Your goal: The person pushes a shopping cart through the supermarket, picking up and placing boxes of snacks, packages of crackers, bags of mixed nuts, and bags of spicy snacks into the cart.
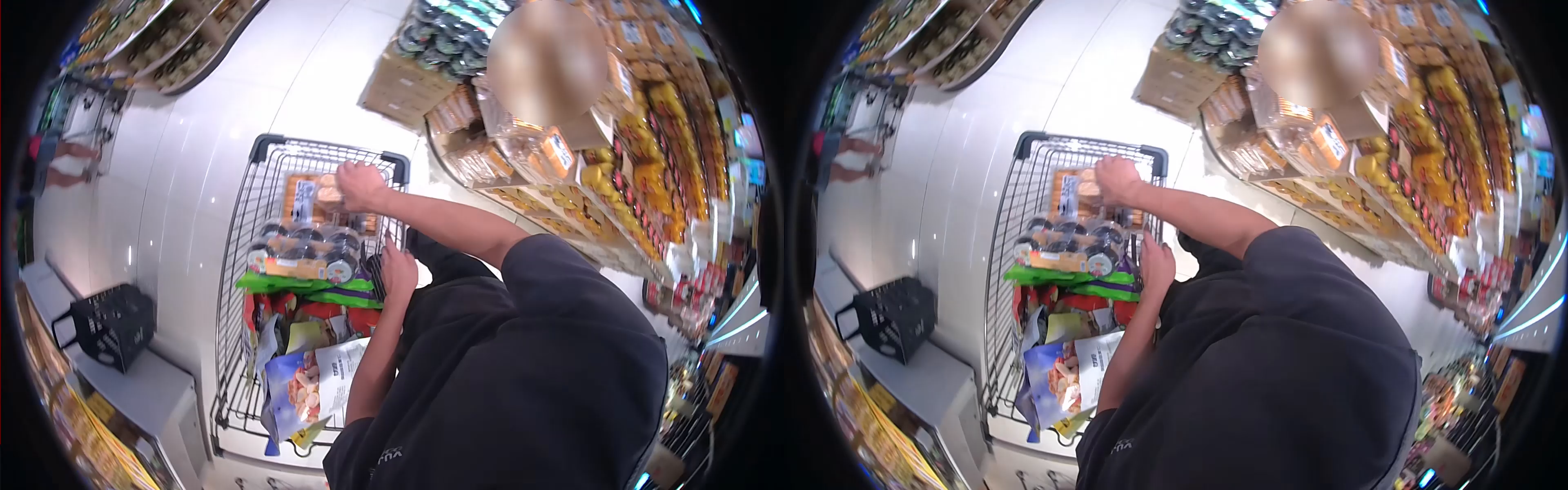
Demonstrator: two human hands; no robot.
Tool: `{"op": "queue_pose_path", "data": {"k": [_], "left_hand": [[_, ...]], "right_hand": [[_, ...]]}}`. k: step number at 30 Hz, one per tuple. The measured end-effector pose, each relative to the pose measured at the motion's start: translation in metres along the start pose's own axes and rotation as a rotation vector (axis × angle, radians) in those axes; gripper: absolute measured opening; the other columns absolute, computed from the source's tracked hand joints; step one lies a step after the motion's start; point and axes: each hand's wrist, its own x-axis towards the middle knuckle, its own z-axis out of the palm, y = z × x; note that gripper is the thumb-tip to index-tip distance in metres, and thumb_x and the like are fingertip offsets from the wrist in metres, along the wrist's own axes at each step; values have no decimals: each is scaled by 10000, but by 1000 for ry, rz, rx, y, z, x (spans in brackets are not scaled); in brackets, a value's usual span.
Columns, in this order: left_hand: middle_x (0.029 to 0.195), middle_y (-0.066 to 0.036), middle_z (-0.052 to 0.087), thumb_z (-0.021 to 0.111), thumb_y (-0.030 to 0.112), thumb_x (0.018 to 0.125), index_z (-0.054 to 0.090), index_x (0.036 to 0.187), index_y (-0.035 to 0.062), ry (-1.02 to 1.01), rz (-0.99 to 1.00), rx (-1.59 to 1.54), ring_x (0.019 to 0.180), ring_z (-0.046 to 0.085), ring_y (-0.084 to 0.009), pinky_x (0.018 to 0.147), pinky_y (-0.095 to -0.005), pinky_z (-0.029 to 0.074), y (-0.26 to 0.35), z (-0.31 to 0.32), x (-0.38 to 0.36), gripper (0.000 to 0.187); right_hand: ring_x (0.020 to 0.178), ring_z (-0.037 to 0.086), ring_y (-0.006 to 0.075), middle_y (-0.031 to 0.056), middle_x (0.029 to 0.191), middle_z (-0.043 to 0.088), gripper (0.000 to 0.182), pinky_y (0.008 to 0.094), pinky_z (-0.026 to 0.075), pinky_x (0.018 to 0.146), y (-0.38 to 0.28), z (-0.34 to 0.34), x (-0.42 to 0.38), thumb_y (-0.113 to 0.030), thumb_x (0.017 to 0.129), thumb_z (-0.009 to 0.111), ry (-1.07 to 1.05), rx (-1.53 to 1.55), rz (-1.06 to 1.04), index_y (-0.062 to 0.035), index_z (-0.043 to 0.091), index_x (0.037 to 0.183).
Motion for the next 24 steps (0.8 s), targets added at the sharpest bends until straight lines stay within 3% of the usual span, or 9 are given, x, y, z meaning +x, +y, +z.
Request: {"op": "queue_pose_path", "data": {"k": [3, 5, 10, 14, 17, 19, 23, 24], "left_hand": [[1145, -316, 519, 508, 82, 862, 396, 1319, -68, -13, 49, 3, 1066, 513, -474, 928, -512, 407, -10, 5, 7, 493], [1131, -311, 525, 509, 87, 861, 421, 1289, -72, 1, 65, 16, 1058, 514, -474, 922, -514, 408, -9, 2, 9, 465], [1136, -298, 538, 516, 112, 857, 461, 1246, -68, 75, 105, 16, 1069, 517, -464, 928, -491, 405, -13, 1, 19, 431], [1203, -305, 522, 495, 96, 872, 411, 1317, -70, 60, 145, 40, 1135, 496, -456, 981, -480, 385, -15, 0, 27, 482], [1197, -306, 542, 510, 105, 848, 451, 1295, -73, 103, 177, 47, 1143, 509, -440, 985, -450, 388, -15, -2, 31, 484], [1201, -309, 544, 515, 114, 854, 455, 1293, -75, 100, 191, 56, 1144, 514, -441, 979, -450, 393, -27, 2, 38, 481], [1177, -311, 554, 473, 53, 824, 464, 1272, -89, 103, 104, 67, 1116, 524, -450, 977, -453, 391, -17, -1, 34, 470], [1125, -310, 572, 466, 49, 822, 475, 1248, -87, 88, 53, 86, 1080, 542, -452, 956, -453, 400, -5, -6, 30, 448]], "right_hand": [[887, 634, 341, 175, 975, 600, 552, 424, 549, 721, 0, -27, -23, -368, 673, 721, 125, -11, 8, 28, 542, 1013], [874, 638, 327, 159, 950, 600, 542, 415, 538, 733, 3, -71, -56, -366, 648, 731, 195, 195, 46, 4, 538, 995], [901, 657, 325, 180, 955, 676, 746, 394, 505, 780, 49, -138, -128, -506, 553, 807, 268, 607, 377, -7, 597, 1065], [815, 664, 203, 123, 909, 684, 645, 302, 511, 707, 127, -115, -181, -445, 658, 803, 524, 1132, 440, 26, 622, 1060], [762, 647, 141, 83, 892, 675, 536, 262, 501, 647, 165, -111, -226, -377, 755, 757, 669, 1539, 525, 22, 618, 1085], [795, 659, 151, 89, 943, 677, 499, 278, 522, 666, 192, -113, -251, -335, 804, 720, 831, 1672, 692, 20, 596, 1132], [959, 658, 196, 110, 1058, 661, 513, 322, 533, 817, 248, -164, -289, -330, 849, 681, 1339, 1778, 440, 27, 563, 1197], [971, 653, 201, 104, 1062, 662, 505, 323, 528, 815, 267, -179, -296, -333, 850, 681, 1375, 1821, 450, 13, 566, 1199]]}}
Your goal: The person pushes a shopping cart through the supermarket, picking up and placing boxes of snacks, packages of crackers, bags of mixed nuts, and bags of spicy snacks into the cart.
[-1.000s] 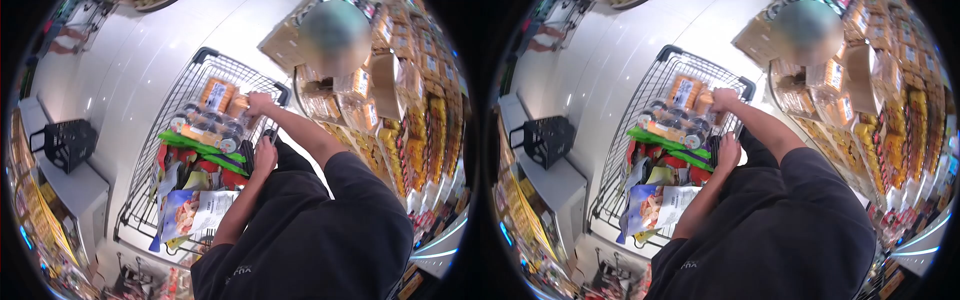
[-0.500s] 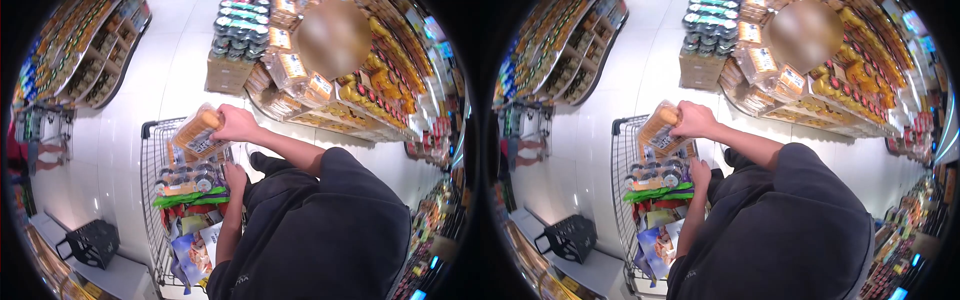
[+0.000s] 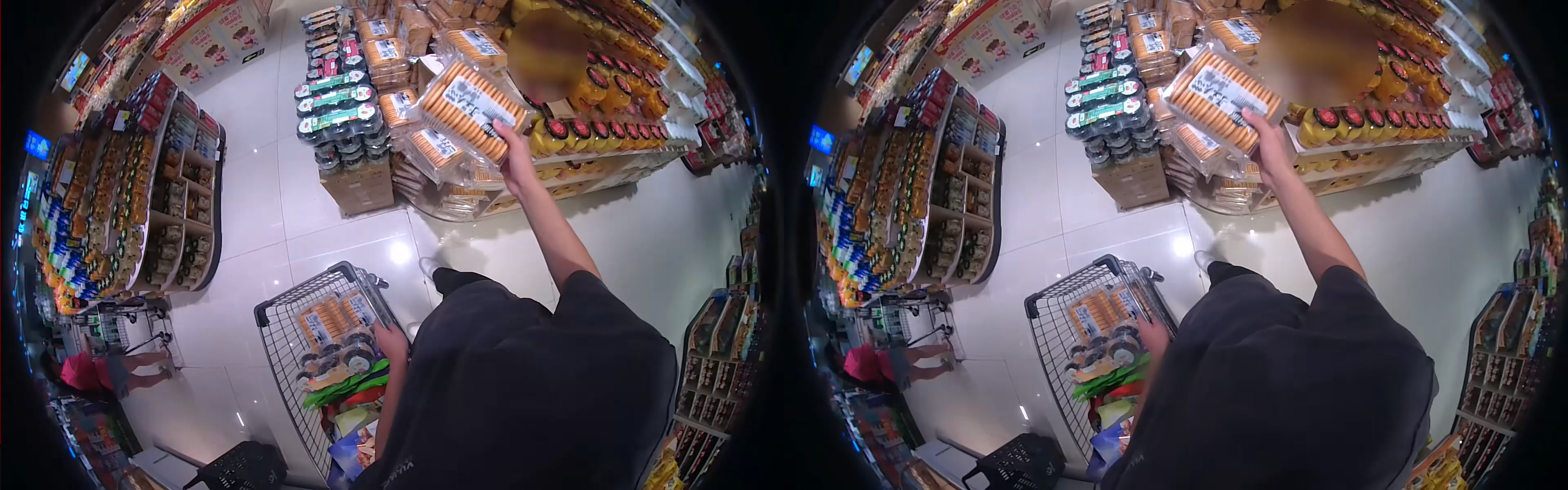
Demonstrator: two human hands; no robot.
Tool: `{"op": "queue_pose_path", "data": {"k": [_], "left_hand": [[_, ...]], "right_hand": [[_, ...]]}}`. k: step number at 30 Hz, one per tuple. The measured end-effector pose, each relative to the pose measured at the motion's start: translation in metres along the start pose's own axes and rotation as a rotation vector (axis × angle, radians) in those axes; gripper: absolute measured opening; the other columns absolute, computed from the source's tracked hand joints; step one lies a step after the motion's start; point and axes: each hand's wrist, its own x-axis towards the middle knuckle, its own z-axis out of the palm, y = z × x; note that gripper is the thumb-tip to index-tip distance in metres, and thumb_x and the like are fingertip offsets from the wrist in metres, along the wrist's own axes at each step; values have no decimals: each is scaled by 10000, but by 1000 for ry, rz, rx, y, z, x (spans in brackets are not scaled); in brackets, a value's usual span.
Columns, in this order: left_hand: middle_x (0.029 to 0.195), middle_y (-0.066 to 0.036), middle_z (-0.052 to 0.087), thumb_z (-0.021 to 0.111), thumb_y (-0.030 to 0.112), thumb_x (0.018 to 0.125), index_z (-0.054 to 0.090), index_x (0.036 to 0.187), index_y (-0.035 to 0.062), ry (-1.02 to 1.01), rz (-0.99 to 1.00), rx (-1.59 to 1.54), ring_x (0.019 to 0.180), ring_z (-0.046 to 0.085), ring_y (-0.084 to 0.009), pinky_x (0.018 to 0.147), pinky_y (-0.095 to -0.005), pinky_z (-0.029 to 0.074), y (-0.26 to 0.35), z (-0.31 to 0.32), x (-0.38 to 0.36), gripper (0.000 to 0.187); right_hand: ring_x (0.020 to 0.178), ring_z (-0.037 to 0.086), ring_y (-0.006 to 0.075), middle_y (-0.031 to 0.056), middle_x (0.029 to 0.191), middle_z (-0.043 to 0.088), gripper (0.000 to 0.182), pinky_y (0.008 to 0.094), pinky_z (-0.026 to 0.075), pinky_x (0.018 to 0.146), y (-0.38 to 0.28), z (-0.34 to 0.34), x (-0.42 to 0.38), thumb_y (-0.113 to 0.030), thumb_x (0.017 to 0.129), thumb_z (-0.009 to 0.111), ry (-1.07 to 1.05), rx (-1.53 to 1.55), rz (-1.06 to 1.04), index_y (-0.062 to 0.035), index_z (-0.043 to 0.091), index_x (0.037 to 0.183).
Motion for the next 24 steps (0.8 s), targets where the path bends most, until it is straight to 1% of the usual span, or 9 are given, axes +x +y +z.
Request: {"op": "queue_pose_path", "data": {"k": [3, 5, 6, 10, 14, 18, 20, 21, 24], "left_hand": [[1061, -286, 593, 491, 71, 802, 508, 1193, -67, 40, 25, -8, 1020, 561, -447, 915, -465, 411, -7, 4, 7, 415], [1008, -268, 610, 513, 87, 793, 517, 1185, -56, 60, 5, 40, 959, 587, -425, 873, -458, 433, 2, 3, 5, 417], [956, -249, 626, 535, 104, 784, 527, 1177, -46, 73, -33, 83, 898, 613, -402, 831, -451, 455, 8, 0, 5, 421], [770, -174, 623, 579, 130, 773, 553, 1118, -33, 130, -7, 22, 702, 624, -305, 704, -415, 480, 19, -2, 4, 382], [795, -183, 635, 598, 138, 776, 554, 1094, -26, 97, -50, 210, 733, 629, -335, 724, -428, 481, 56, -17, -4, 361], [828, -188, 645, 622, 158, 787, 556, 1120, -14, 146, -25, 259, 766, 632, -352, 746, -436, 482, 51, -15, -2, 380], [861, -187, 651, 641, 155, 799, 551, 1168, -1, 92, -19, 260, 798, 635, -355, 772, -435, 481, 54, -18, -2, 411], [861, -187, 651, 641, 155, 799, 551, 1168, -1, 93, -22, 260, 798, 635, -355, 772, -435, 481, 51, -17, -1, 411], [894, -178, 658, 650, 107, 805, 562, 1143, 9, 106, -18, 135, 827, 641, -347, 792, -433, 479, 25, -8, 8, 363]], "right_hand": [[900, 643, 183, 72, 1037, 665, 483, 320, 518, 725, -40, -3, 67, -376, 831, 689, 101, 117, -20, -44, 587, 1167], [907, 626, 179, 58, 1087, 656, 512, 329, 509, 751, -53, -13, 122, -450, 833, 666, 140, 84, -23, -98, 570, 1193], [761, 585, 156, 44, 948, 655, 453, 307, 473, 615, -63, -14, 142, -475, 808, 680, 118, 35, -9, -122, 604, 1083], [609, 508, 155, 26, 742, 574, 414, 306, 431, 517, -73, -4, 213, -494, 788, 694, 278, 48, 22, -129, 604, 961], [619, 514, 163, 34, 704, 530, 436, 307, 451, 521, -70, 2, 250, -476, 774, 724, 235, 61, 82, -109, 576, 959], [627, 527, 177, 45, 741, 537, 482, 298, 473, 526, -64, 1, 270, -486, 771, 724, 244, 80, 68, -94, 560, 1001], [735, 567, 220, 99, 905, 562, 462, 326, 546, 619, -67, -3, 260, -397, 800, 725, 163, 152, 63, -58, 531, 1047], [735, 567, 220, 99, 905, 562, 462, 326, 546, 619, -69, -4, 252, -397, 800, 725, 161, 151, 65, -58, 531, 1047], [914, 585, 293, 141, 1064, 522, 356, 377, 573, 787, -69, 2, 222, -218, 851, 681, 159, 323, -5, -10, 495, 1072]]}}
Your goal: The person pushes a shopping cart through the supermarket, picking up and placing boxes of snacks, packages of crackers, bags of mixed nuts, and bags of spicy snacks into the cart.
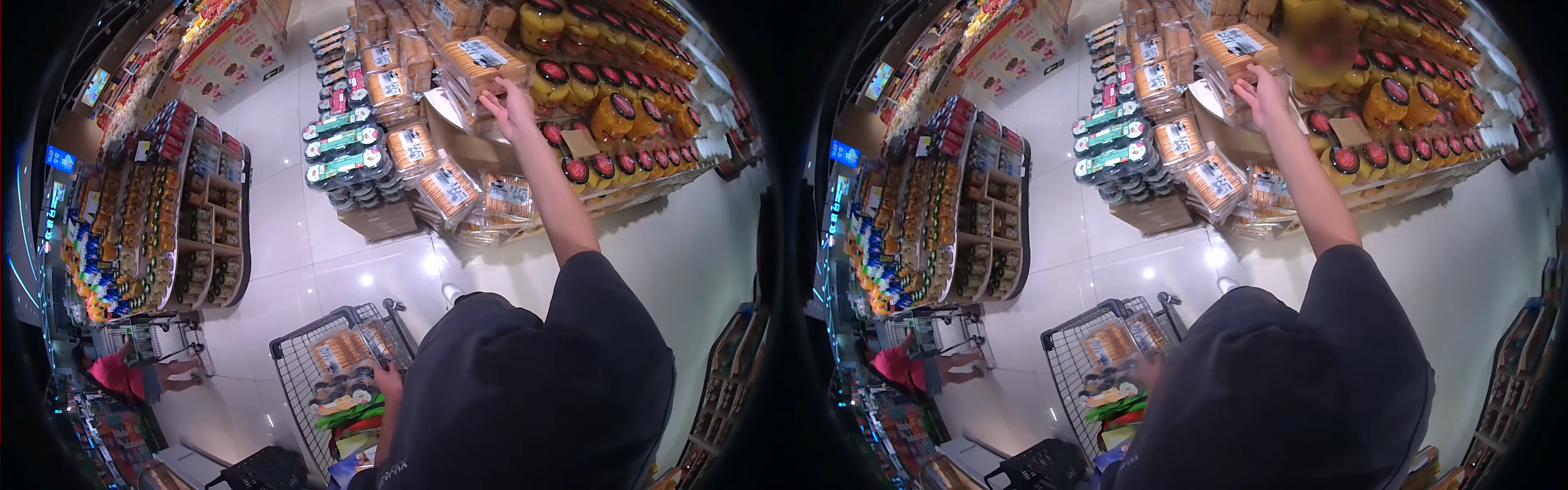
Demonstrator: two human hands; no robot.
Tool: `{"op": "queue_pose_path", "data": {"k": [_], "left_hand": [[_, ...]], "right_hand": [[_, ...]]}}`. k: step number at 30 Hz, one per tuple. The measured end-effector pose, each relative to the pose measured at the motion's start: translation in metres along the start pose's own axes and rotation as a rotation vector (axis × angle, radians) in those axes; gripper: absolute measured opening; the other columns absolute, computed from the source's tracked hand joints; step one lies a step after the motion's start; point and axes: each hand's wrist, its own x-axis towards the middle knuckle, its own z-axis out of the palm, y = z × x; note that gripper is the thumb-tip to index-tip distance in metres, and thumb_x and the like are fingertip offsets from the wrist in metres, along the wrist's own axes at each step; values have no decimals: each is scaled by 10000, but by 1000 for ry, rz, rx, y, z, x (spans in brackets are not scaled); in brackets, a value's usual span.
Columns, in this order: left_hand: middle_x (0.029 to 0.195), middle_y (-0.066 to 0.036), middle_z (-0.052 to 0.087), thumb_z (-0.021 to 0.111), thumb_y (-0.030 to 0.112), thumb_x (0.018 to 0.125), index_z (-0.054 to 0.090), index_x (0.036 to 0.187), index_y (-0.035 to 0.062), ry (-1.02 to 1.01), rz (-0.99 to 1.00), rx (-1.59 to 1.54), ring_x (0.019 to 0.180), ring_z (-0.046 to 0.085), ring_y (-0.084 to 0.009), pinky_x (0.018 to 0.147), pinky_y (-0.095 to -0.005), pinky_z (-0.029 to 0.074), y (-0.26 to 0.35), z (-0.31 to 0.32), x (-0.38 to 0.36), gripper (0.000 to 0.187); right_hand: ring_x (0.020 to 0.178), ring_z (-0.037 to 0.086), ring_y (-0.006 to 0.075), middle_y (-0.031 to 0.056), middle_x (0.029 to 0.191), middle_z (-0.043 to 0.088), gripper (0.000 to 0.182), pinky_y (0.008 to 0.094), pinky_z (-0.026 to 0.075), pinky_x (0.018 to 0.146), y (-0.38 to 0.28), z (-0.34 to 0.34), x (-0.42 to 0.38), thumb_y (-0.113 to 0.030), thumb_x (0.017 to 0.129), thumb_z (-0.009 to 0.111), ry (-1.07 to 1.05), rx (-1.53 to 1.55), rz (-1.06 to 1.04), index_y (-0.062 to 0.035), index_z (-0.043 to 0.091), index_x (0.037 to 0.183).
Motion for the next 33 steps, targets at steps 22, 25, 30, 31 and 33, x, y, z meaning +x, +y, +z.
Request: {"op": "queue_pose_path", "data": {"k": [22, 25, 30, 31, 33], "left_hand": [[1024, -256, 617, 538, 203, 887, 549, 1270, 68, -1, -32, -67, 988, 589, -422, 856, -493, 461, -42, 21, -7, 406], [1003, -240, 625, 524, 260, 917, 580, 1210, 58, 20, 58, -147, 990, 592, -407, 849, -481, 465, -26, 9, -17, 360], [1046, -194, 631, 616, 347, 881, 606, 1162, 46, -91, -50, -95, 1005, 595, -363, 832, -448, 479, -40, -11, 9, 412], [1050, -193, 630, 640, 351, 860, 606, 1158, 39, 23, -81, -134, 1007, 591, -359, 833, -447, 480, -35, -20, 23, 433], [1119, -209, 605, 708, 397, 778, 549, 1218, 15, 79, -121, 0, 1059, 570, -369, 871, -443, 480, -49, -28, 67, 604]], "right_hand": [[754, 623, 94, 31, 821, 665, 122, 228, 490, 676, 218, -61, -201, -40, 895, 579, -1125, -921, 307, -16, 671, 971], [745, 626, 100, 51, 824, 684, 150, 247, 486, 667, 245, -68, -240, -52, 880, 587, -1396, -999, 382, -20, 681, 991], [721, 623, 150, 76, 812, 677, 153, 274, 484, 653, 241, -69, -261, -91, 881, 597, -1526, -1303, 355, -24, 674, 995], [721, 623, 150, 76, 812, 677, 153, 274, 484, 653, 242, -77, -261, -91, 881, 597, -1510, -1317, 359, -24, 674, 995], [722, 623, 166, 89, 815, 676, 147, 287, 489, 655, 237, -96, -262, -80, 878, 598, -1388, -1419, 361, -13, 670, 987]]}}
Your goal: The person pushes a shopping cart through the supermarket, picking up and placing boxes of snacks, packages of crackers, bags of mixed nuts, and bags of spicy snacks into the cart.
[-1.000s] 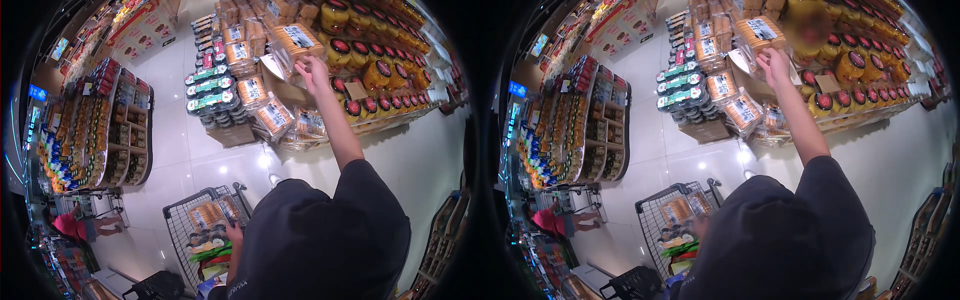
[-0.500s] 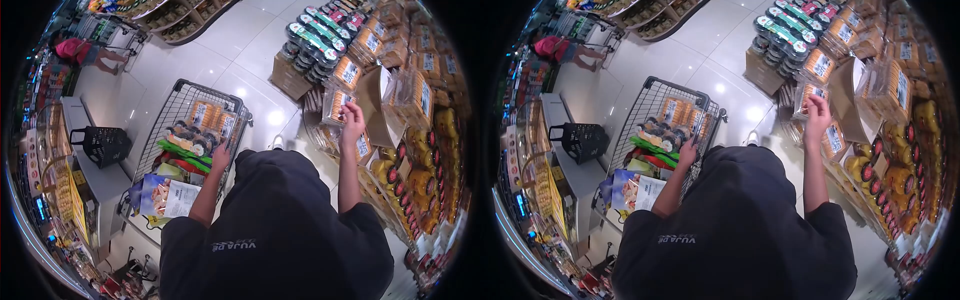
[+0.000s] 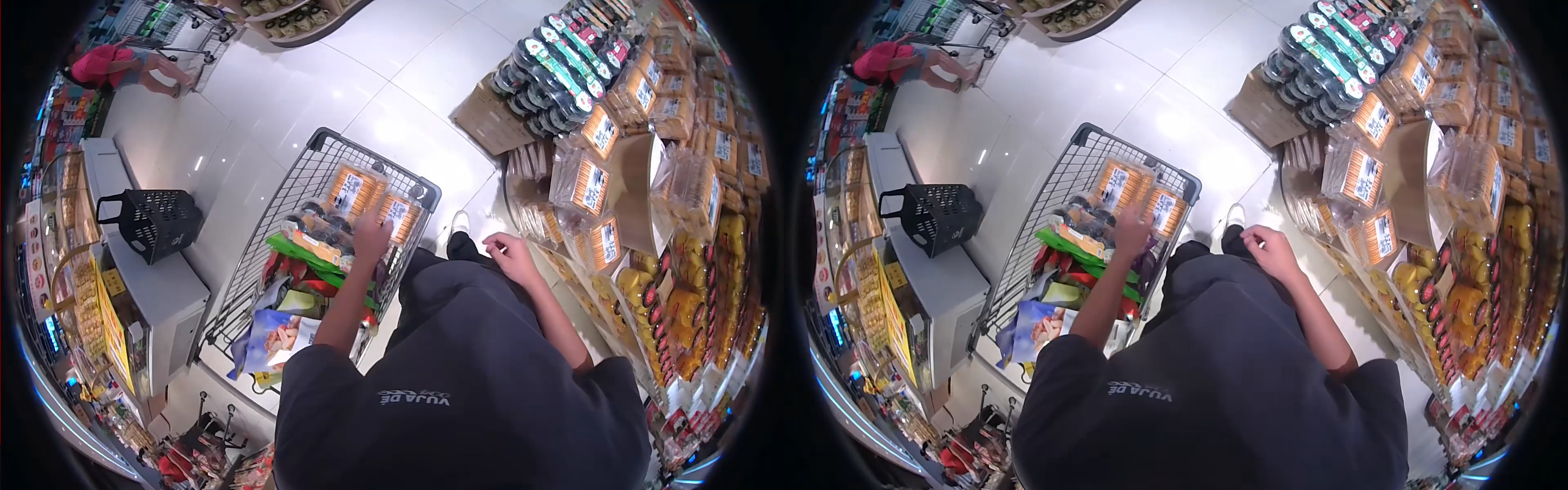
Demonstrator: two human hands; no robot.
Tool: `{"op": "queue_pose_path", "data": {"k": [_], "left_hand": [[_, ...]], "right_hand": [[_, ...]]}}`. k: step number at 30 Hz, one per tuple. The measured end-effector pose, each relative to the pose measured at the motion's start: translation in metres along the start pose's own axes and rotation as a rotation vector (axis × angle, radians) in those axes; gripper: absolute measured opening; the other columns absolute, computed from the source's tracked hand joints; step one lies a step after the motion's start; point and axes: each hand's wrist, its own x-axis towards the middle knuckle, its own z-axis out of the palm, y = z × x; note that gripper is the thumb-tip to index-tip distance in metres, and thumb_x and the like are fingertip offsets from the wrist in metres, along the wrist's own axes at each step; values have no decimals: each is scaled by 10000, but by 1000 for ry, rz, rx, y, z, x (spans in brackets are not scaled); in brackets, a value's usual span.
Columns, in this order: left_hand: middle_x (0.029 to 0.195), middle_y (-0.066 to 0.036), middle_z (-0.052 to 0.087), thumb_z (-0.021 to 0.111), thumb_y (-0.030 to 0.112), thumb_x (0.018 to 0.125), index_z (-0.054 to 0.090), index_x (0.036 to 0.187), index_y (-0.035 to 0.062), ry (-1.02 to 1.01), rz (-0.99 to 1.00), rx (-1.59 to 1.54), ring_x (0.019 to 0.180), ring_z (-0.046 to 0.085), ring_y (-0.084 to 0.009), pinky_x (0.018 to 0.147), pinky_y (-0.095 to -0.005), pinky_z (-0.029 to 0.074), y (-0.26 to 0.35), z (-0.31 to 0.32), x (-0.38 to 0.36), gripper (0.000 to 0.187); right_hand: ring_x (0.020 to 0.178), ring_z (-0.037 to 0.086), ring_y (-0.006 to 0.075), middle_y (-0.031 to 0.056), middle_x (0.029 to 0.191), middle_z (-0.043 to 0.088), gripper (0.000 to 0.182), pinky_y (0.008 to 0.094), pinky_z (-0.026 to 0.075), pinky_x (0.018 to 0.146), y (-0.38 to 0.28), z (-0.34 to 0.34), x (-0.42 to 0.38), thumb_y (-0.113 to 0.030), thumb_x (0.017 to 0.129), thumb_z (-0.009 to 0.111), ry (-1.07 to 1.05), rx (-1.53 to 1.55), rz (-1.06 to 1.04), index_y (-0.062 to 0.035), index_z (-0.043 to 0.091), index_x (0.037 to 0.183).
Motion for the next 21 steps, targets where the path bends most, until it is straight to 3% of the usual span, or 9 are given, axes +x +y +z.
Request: {"op": "queue_pose_path", "data": {"k": [1, 3, 4, 6, 9, 14, 16, 18, 21], "left_hand": [[1182, -226, 576, 734, 407, 747, 508, 1273, 12, 85, 51, 10, 1112, 544, -383, 896, -456, 475, -19, 6, 23, 695], [1397, -294, 379, 799, 448, 662, 323, 1431, 34, 73, -27, 183, 1307, 365, -438, 1020, -508, 387, -46, 11, 62, 994], [1397, -294, 379, 799, 448, 662, 323, 1431, 34, 52, -31, 170, 1307, 365, -438, 1020, -508, 387, -53, 9, 73, 994], [1504, -328, 139, 852, 470, 579, 96, 1510, 83, -81, -261, 382, 1402, 147, -481, 1101, -563, 248, -67, 9, 91, 1260], [1522, -344, 30, 872, 488, 539, -12, 1516, 112, -174, -293, 347, 1426, 67, -483, 1133, -555, 170, -87, 22, 98, 1371], [1455, -327, 186, 887, 417, 516, 1, 1512, 131, -96, -278, 341, 1355, 221, -474, 1098, -552, 245, -101, 23, 90, 1364], [1423, -313, 242, 891, 383, 513, 27, 1512, 133, -50, -273, 276, 1322, 274, -463, 1085, -540, 274, -111, 23, 91, 1344], [1359, -277, 311, 890, 321, 512, 74, 1504, 115, 244, -223, 0, 1247, 356, -424, 1057, -498, 332, -123, 25, 93, 1301], [1387, -280, 292, 883, 286, 556, 73, 1507, 96, 286, -185, -221, 1281, 344, -406, 1062, -457, 353, -119, 18, 83, 1264]], "right_hand": [[722, 623, 166, 89, 815, 676, 147, 287, 489, 655, 4, 4, -11, -80, 878, 598, 8, -8, 23, -13, 670, 987], [715, 619, 147, 89, 794, 670, 144, 278, 487, 658, 9, 14, -28, -72, 887, 591, 85, -8, 118, -4, 667, 989], [715, 619, 147, 89, 794, 670, 144, 278, 487, 658, 14, 20, -41, -72, 887, 591, 84, -20, 140, -4, 667, 989], [709, 611, 123, 84, 769, 661, 145, 259, 483, 660, 25, 32, -63, -64, 900, 579, 121, 53, 327, 1, 664, 998], [752, 604, 93, 47, 811, 662, 150, 246, 482, 667, 24, 48, -88, -84, 927, 581, 146, 48, 441, 4, 658, 1021], [704, 604, 98, 65, 770, 665, 158, 246, 483, 654, 19, 60, -88, -84, 910, 589, 227, 135, 511, -3, 665, 1024], [702, 606, 100, 66, 770, 666, 164, 247, 485, 659, 19, 59, -80, -90, 911, 593, 193, 112, 442, 0, 661, 1030], [699, 610, 106, 68, 770, 668, 165, 252, 489, 662, 17, 59, -72, -92, 910, 596, 176, 78, 430, 0, 659, 1031], [720, 581, 88, 45, 779, 652, 157, 246, 467, 685, 12, 57, -66, -68, 911, 579, 96, 73, 430, 7, 647, 1032]]}}
